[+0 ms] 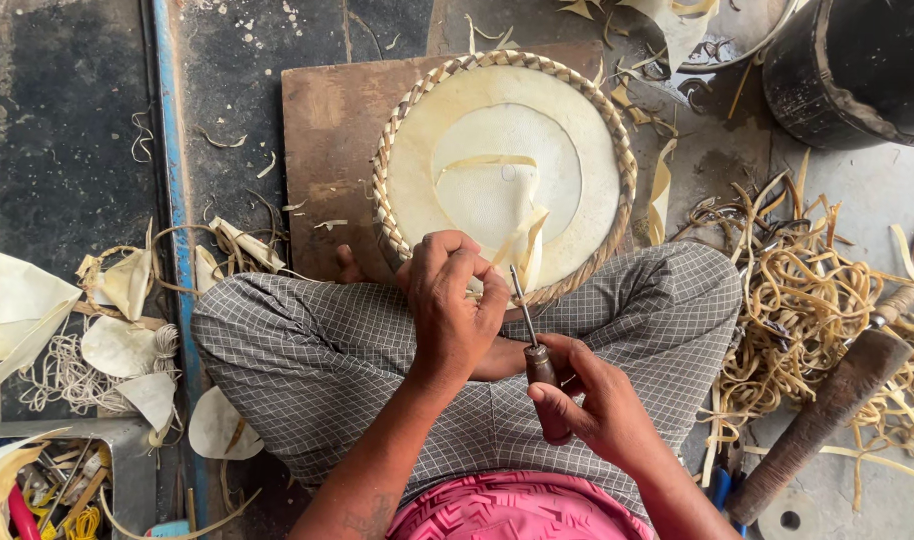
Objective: The person sits cross-legged on the floor and weaves a light-colored strip around the rim of a drum. They use a metal hook tool to pull the strip through the existing weave and a wooden mallet to tighten the weave. The process is repeated around the circumference of the drum.
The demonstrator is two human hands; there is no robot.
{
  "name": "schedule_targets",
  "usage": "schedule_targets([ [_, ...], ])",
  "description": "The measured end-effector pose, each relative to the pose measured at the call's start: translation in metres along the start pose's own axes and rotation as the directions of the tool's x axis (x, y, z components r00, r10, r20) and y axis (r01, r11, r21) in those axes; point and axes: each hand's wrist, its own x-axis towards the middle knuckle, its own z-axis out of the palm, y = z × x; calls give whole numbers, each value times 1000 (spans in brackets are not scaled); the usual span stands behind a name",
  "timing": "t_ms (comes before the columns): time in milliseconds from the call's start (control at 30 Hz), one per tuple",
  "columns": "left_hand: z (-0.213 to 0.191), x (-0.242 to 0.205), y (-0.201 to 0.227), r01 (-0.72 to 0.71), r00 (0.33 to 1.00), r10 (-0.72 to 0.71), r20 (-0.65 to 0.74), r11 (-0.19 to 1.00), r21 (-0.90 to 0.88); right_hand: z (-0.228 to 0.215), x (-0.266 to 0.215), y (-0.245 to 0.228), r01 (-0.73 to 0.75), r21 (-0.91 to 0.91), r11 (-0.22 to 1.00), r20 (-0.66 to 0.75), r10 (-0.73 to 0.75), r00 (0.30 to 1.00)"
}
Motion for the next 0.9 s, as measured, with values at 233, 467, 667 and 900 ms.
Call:
schedule_targets([
  [233,9,-3,2,-1,1000,-1,24,998,66,2,2,7,25,12,1000,11,-25,1000],
  [467,5,-2,8,-41,985,19,170,991,127,17,25,21,-74,753,654,245,-175,954],
  [667,-1,3,4,-113,964,88,252,990,87,-22,-30,23,-482,-340,808,34,523,852],
  [900,-20,6,-2,-167,920,175,351,985,-52,-76,-95,69,146,-425,894,209,-60,976],
])
